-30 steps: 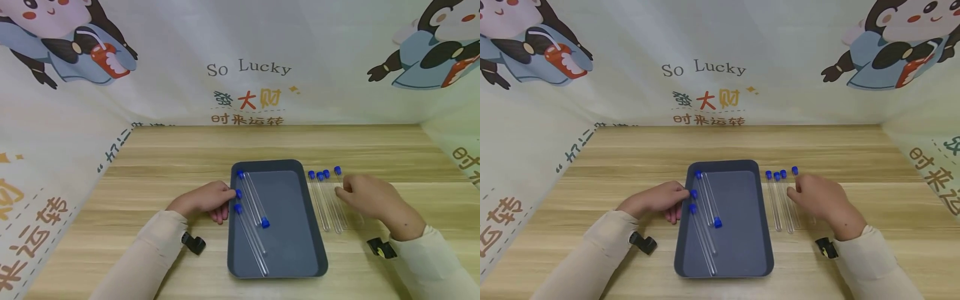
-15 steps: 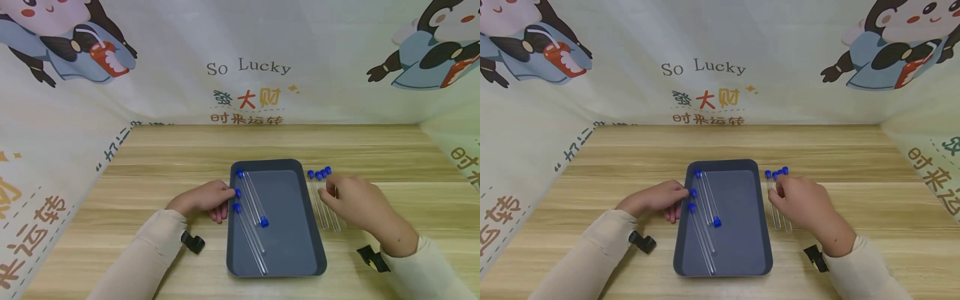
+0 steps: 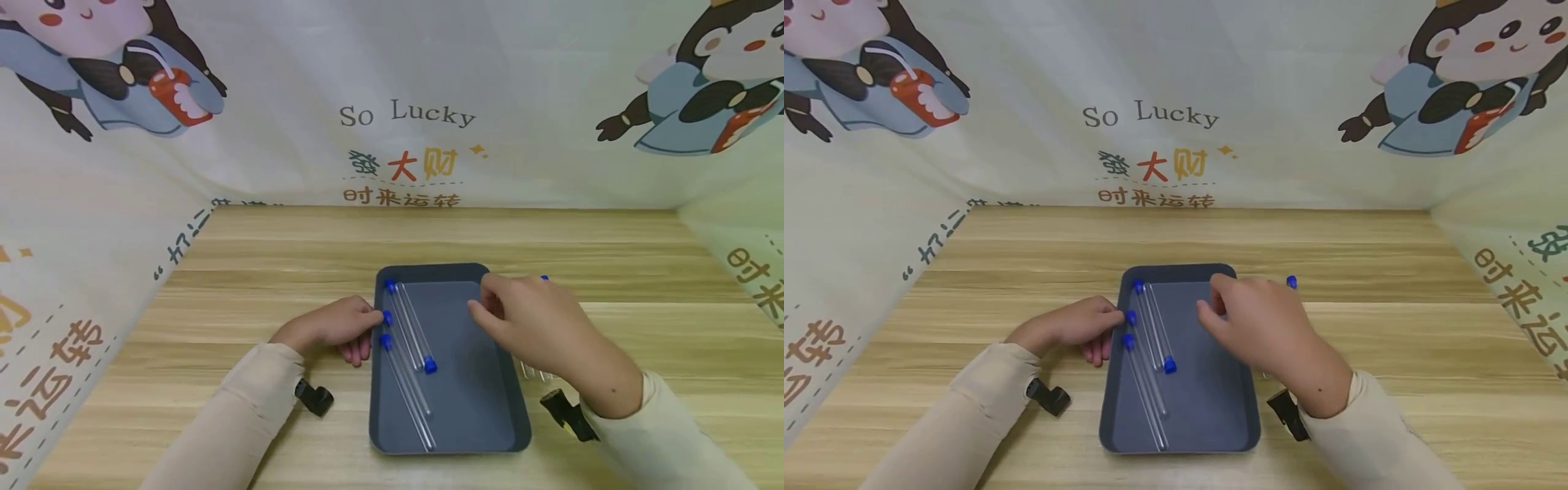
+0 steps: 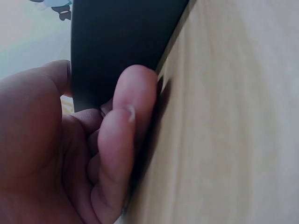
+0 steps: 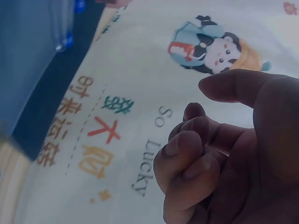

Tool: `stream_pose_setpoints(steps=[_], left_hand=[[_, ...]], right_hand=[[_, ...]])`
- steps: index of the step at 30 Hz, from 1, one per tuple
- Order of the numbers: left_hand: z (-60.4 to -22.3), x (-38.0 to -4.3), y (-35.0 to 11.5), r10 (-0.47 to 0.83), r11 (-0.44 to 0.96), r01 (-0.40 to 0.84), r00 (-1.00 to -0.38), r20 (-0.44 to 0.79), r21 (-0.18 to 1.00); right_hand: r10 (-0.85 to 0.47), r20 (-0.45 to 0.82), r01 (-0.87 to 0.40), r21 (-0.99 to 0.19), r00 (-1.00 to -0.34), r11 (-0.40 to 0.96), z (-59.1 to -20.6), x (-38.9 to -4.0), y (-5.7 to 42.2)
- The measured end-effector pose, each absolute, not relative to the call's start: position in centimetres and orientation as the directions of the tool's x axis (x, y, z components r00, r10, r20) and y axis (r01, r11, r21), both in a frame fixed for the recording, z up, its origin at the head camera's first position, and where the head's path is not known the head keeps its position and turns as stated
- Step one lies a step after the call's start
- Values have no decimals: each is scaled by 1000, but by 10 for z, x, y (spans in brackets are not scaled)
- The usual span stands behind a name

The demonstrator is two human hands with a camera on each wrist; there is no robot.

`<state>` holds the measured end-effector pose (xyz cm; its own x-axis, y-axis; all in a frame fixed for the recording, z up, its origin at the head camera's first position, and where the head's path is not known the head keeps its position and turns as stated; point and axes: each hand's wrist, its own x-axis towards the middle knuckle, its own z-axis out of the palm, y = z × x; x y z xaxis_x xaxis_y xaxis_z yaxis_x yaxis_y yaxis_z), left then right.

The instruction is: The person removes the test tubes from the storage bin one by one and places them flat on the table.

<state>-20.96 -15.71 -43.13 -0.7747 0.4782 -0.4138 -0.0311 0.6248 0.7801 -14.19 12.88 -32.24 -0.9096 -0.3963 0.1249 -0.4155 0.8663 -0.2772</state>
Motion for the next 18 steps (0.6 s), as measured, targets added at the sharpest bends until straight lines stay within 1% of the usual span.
stream_pose_setpoints(steps=[9,18], left_hand=[[-433,-209,-159,474,624,-36,-777,-414,781],[-433,-211,-157,482,612,-44,-771,-417,789]], right_hand=[[-440,136,-460,-288,-888,840,-317,-149,101],[-474,72,-471,-313,-878,825,-333,-163,82]])
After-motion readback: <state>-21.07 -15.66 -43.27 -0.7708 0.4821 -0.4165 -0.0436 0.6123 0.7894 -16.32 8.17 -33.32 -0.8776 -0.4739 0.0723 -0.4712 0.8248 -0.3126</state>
